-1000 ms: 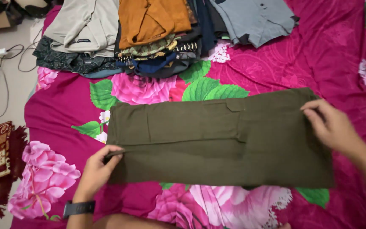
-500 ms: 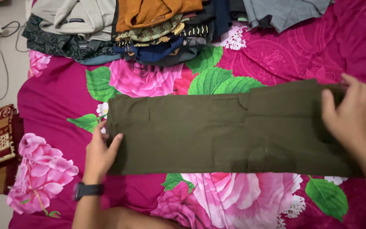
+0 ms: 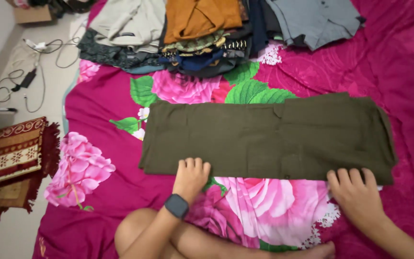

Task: Fold several pieces of clothing on a bed.

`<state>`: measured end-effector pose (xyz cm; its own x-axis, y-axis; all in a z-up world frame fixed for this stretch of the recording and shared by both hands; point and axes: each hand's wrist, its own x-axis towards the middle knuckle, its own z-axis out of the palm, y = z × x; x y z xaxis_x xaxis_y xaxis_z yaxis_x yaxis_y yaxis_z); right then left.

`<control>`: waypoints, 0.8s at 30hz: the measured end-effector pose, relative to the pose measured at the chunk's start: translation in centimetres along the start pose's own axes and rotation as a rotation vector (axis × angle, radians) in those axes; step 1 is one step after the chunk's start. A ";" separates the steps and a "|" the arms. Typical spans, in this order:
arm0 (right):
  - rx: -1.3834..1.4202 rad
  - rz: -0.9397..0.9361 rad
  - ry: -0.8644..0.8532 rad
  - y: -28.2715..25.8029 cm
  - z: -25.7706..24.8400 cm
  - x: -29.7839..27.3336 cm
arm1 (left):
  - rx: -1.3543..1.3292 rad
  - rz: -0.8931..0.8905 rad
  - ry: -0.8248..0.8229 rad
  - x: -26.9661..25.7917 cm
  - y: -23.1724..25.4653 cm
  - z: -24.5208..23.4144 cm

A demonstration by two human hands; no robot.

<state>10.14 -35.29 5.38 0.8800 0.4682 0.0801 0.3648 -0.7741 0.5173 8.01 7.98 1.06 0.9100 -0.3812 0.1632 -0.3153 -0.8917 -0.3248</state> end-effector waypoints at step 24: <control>0.758 -0.069 0.394 -12.9 -3.9 4.2 | -0.437 -0.128 0.089 1.6 10.8 -2.5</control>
<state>7.93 -21.65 2.37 0.7296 0.5296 0.4326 0.6418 -0.7487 -0.1658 5.40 -2.89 0.17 0.9282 -0.2640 0.2622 -0.3036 -0.9448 0.1234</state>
